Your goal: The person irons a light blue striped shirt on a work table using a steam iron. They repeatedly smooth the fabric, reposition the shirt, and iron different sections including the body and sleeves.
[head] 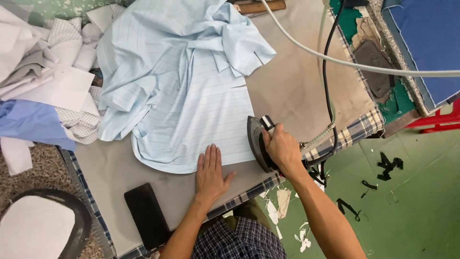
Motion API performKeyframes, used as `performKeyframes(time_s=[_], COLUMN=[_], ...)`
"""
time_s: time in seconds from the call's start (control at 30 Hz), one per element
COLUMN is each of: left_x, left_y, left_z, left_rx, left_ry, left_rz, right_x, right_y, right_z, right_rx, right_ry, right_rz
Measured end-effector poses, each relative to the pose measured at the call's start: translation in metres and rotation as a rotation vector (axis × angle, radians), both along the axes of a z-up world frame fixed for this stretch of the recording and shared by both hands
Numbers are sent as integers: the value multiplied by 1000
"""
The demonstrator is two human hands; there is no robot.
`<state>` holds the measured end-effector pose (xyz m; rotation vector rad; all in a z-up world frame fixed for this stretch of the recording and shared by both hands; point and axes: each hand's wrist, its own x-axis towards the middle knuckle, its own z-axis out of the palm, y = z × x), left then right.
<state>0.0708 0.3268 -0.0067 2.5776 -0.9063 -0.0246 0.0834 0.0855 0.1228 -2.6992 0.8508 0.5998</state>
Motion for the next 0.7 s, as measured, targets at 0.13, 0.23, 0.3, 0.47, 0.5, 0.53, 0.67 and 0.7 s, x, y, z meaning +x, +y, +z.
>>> performKeyframes(time_s=[0.13, 0.23, 0.3, 0.47, 0.5, 0.53, 0.67, 0.7], left_x=[-1, -3, -1, -9, -16, -24, -54, -59], left_y=[1, 1, 0, 6, 18, 29, 96, 114], left_z=[-1, 0, 2, -3, 5, 13, 44, 47], left_rx=[11, 24, 24, -52, -49, -46, 114, 117], left_ry=[32, 43, 56, 42, 37, 25, -124, -124], left_rz=[-8, -15, -13, -36, -33, -15, 246, 248], right_x=[3, -5, -7, -10, -10, -11, -7, -7], right_y=[-15, -12, -11, -14, -13, -14, -12, -10], right_z=[-23, -23, -23, -21, -24, -26, -5, -3], right_rx=[-73, -70, -68, -94, -91, -109, 38, 42], right_ry=[-86, -113, -124, -157, -163, -164, -162, -163], right_rz=[0, -6, -2, 24, 27, 27, -33, -31])
